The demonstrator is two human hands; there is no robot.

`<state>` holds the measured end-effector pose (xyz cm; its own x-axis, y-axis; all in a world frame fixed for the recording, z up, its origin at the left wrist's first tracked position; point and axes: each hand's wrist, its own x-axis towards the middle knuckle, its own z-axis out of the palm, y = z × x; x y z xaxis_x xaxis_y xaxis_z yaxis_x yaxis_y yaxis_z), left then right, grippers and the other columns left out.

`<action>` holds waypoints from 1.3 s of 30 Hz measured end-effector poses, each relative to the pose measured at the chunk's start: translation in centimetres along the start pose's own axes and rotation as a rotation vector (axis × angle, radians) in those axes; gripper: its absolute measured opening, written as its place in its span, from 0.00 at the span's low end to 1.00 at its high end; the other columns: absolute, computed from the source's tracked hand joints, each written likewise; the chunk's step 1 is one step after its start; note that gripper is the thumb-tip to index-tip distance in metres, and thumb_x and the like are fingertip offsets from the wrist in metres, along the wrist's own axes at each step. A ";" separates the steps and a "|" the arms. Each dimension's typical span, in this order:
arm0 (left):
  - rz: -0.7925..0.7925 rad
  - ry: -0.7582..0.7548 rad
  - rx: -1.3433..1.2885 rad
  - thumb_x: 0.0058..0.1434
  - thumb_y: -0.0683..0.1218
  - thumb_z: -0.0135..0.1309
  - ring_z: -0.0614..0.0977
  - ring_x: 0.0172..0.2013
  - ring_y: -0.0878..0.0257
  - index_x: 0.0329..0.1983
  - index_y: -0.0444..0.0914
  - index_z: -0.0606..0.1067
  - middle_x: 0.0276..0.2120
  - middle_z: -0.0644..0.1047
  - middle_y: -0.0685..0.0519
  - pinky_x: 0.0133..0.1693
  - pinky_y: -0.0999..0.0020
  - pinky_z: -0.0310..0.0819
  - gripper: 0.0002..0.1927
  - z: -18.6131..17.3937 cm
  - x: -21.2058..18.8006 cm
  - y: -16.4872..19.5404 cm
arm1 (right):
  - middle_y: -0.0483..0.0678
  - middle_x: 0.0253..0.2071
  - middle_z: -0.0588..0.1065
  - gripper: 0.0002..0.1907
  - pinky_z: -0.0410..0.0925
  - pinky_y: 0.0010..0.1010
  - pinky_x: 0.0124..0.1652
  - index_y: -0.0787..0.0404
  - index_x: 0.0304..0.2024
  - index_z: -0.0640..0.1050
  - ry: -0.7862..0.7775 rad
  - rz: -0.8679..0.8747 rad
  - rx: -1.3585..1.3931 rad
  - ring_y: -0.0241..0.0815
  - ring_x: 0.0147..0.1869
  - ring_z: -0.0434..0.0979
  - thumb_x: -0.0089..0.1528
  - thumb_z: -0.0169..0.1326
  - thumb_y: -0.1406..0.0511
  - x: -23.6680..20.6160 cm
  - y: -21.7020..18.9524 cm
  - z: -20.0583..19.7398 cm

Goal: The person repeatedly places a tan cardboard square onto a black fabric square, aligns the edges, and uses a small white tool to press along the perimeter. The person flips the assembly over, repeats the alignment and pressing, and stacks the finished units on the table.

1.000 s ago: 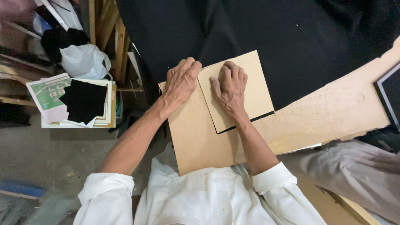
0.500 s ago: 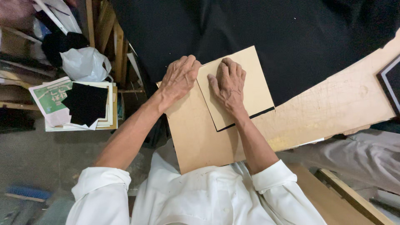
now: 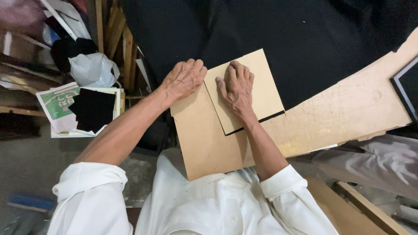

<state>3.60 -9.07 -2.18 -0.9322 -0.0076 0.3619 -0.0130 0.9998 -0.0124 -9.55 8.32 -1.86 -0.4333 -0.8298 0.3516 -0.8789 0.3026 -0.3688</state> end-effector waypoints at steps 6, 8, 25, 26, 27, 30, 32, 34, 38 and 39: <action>-0.199 -0.055 -0.192 0.61 0.37 0.52 0.81 0.35 0.53 0.36 0.35 0.72 0.34 0.75 0.47 0.36 0.57 0.75 0.01 -2.6 -0.8 -0.7 | 0.58 0.61 0.67 0.26 0.55 0.46 0.64 0.74 0.56 0.72 0.008 0.013 0.029 0.55 0.65 0.63 0.63 0.55 0.60 -0.5 -0.5 -0.9; -0.385 0.114 -0.358 0.69 0.39 0.52 0.81 0.39 0.46 0.37 0.34 0.72 0.37 0.76 0.43 0.40 0.52 0.75 0.05 -3.5 -1.4 -1.0 | 0.58 0.62 0.67 0.25 0.55 0.46 0.64 0.73 0.56 0.72 0.001 0.022 0.063 0.55 0.65 0.63 0.64 0.55 0.60 -0.6 -0.8 -1.1; -0.723 0.584 -1.046 0.69 0.38 0.51 0.81 0.54 0.51 0.51 0.30 0.69 0.56 0.74 0.37 0.56 0.60 0.75 0.10 4.2 -1.4 1.1 | 0.63 0.70 0.63 0.25 0.57 0.53 0.67 0.69 0.61 0.71 0.076 0.126 0.035 0.63 0.73 0.62 0.67 0.61 0.62 -8.9 6.6 -8.6; -0.751 0.603 -1.073 0.69 0.39 0.52 0.82 0.56 0.52 0.55 0.30 0.69 0.53 0.75 0.37 0.58 0.60 0.74 0.14 4.3 -0.8 1.1 | 0.62 0.70 0.63 0.24 0.57 0.53 0.67 0.69 0.61 0.72 0.079 0.116 0.046 0.62 0.73 0.62 0.67 0.60 0.62 -9.1 7.4 -8.9; -0.762 0.627 -1.031 0.69 0.39 0.52 0.82 0.57 0.51 0.50 0.30 0.70 0.58 0.74 0.37 0.58 0.60 0.75 0.10 4.4 -0.2 1.2 | 0.63 0.70 0.63 0.24 0.58 0.52 0.67 0.69 0.61 0.72 0.075 0.137 0.072 0.63 0.73 0.61 0.68 0.60 0.63 -9.4 8.3 -9.5; -0.751 0.679 -0.963 0.71 0.41 0.52 0.79 0.62 0.47 0.41 0.31 0.70 0.68 0.67 0.36 0.61 0.59 0.76 0.06 4.3 1.9 1.1 | 0.62 0.70 0.63 0.21 0.62 0.48 0.64 0.69 0.59 0.73 0.096 0.203 0.135 0.62 0.71 0.63 0.67 0.61 0.64 -10.5 12.1 -11.6; -0.724 0.682 -0.944 0.72 0.41 0.53 0.76 0.65 0.44 0.41 0.32 0.71 0.71 0.63 0.34 0.64 0.55 0.75 0.07 4.0 3.2 1.1 | 0.60 0.69 0.64 0.20 0.65 0.47 0.63 0.69 0.57 0.74 0.130 0.235 0.161 0.59 0.69 0.67 0.66 0.63 0.66 -10.8 15.5 -13.4; -0.697 0.657 -0.900 0.72 0.40 0.53 0.76 0.65 0.43 0.40 0.32 0.71 0.69 0.64 0.35 0.65 0.52 0.74 0.06 4.0 4.1 1.6 | 0.58 0.66 0.67 0.19 0.68 0.44 0.53 0.69 0.55 0.74 0.159 0.314 0.185 0.56 0.66 0.71 0.65 0.62 0.67 -11.0 18.7 -15.3; -0.843 0.607 -0.743 0.71 0.41 0.57 0.78 0.60 0.46 0.38 0.33 0.70 0.62 0.68 0.39 0.57 0.57 0.78 0.09 4.0 5.0 3.5 | 0.57 0.62 0.72 0.15 0.71 0.43 0.57 0.68 0.55 0.75 0.189 0.157 0.134 0.54 0.65 0.73 0.67 0.62 0.70 -11.6 21.6 -17.7; -0.949 0.584 -0.681 0.72 0.43 0.58 0.78 0.58 0.48 0.36 0.34 0.69 0.61 0.67 0.41 0.53 0.60 0.80 0.12 3.7 4.9 4.8 | 0.55 0.61 0.73 0.15 0.73 0.41 0.56 0.66 0.56 0.76 0.088 0.199 0.265 0.52 0.64 0.75 0.67 0.60 0.69 -12.0 21.3 -17.8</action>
<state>-2.37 -4.34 -3.89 -0.3649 -0.8745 0.3195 -0.2302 0.4173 0.8792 -26.66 33.03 1.37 -0.6170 -0.7196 0.3186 -0.6976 0.3128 -0.6446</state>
